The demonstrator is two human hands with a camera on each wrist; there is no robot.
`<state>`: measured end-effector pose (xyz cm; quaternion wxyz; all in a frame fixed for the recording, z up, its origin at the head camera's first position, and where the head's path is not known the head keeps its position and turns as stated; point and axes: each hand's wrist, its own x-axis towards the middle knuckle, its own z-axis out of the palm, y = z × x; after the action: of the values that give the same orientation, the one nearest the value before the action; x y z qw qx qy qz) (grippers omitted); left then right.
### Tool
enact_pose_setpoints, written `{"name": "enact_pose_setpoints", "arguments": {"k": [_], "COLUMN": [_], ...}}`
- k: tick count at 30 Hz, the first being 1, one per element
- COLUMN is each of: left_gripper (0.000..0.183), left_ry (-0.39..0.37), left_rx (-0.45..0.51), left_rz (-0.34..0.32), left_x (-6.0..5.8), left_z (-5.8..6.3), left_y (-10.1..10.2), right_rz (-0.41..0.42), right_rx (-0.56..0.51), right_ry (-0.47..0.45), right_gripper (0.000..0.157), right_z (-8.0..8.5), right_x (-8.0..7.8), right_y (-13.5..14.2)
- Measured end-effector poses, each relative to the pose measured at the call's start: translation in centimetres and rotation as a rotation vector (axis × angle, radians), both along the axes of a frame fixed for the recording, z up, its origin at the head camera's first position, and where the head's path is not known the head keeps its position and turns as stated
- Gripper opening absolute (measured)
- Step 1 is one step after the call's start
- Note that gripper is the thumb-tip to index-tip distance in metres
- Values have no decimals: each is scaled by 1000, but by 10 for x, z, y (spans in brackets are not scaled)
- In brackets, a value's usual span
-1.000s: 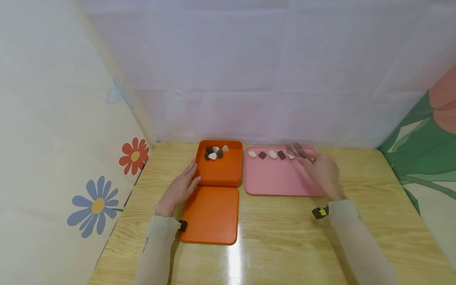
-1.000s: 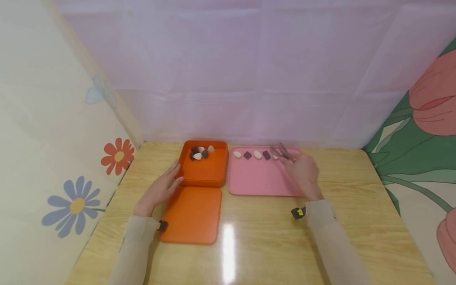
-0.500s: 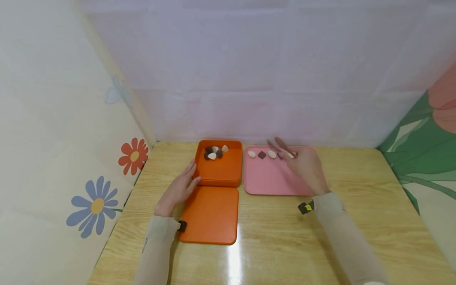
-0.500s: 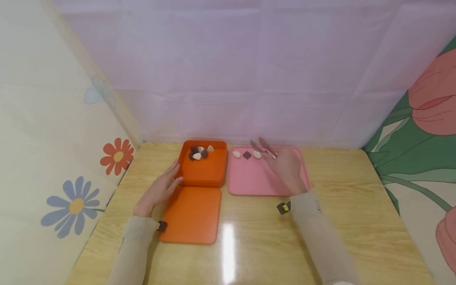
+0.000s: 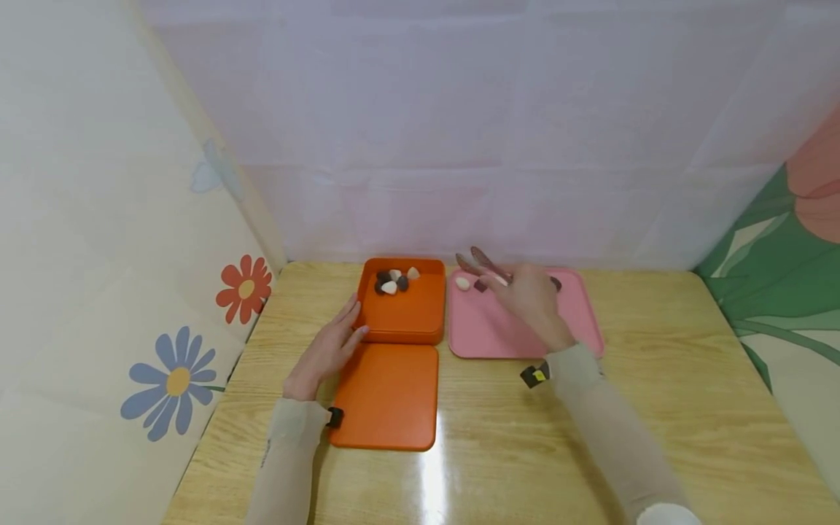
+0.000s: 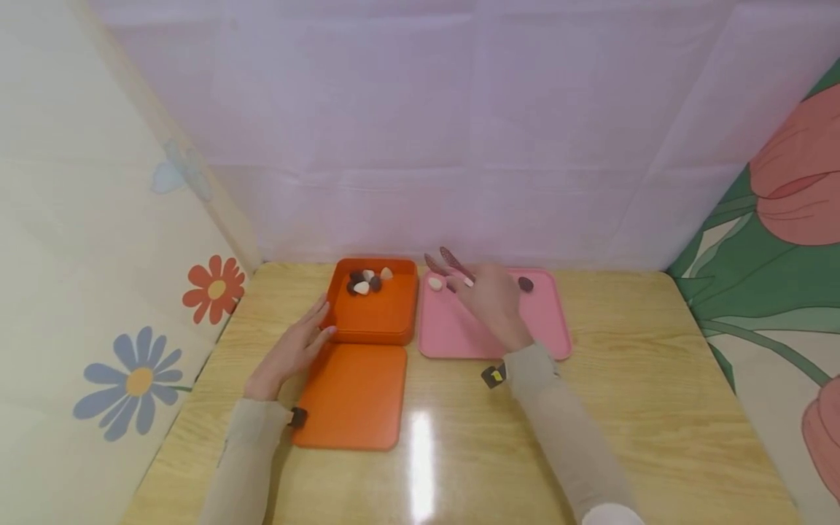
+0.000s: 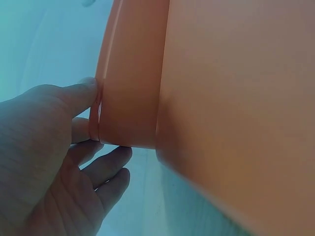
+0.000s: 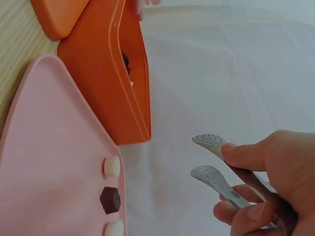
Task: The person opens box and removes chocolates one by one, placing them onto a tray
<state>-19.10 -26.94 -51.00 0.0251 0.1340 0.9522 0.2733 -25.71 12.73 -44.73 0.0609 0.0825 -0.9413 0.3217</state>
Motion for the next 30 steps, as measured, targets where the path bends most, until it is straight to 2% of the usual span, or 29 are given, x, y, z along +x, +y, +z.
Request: {"name": "enact_pose_setpoints", "arguments": {"k": [8,13,18,22,30], "left_gripper": [69,69,68,68,69], "left_ry": [-4,-5,4,7,1], "left_rx": [7,9,22,33,35], "left_rz": [-2,-3,-7,-7,-13], "left_x": [0,0,1,0,0], "left_z": [1,1,1,0,2], "left_y": [0,0,0,0,-2], "right_rz": [34,57,79,81,129], "right_rx": [-24,-35,-13,11,-8], "right_ry": [23,-6,-27,-33,-4], "right_gripper": [49,45,48,49,41], "right_z": [2,3,3,1,-8], "right_x": [-2,-1,-1,-4,-12], "right_y": [-17,-28,-38,-44,-57]}}
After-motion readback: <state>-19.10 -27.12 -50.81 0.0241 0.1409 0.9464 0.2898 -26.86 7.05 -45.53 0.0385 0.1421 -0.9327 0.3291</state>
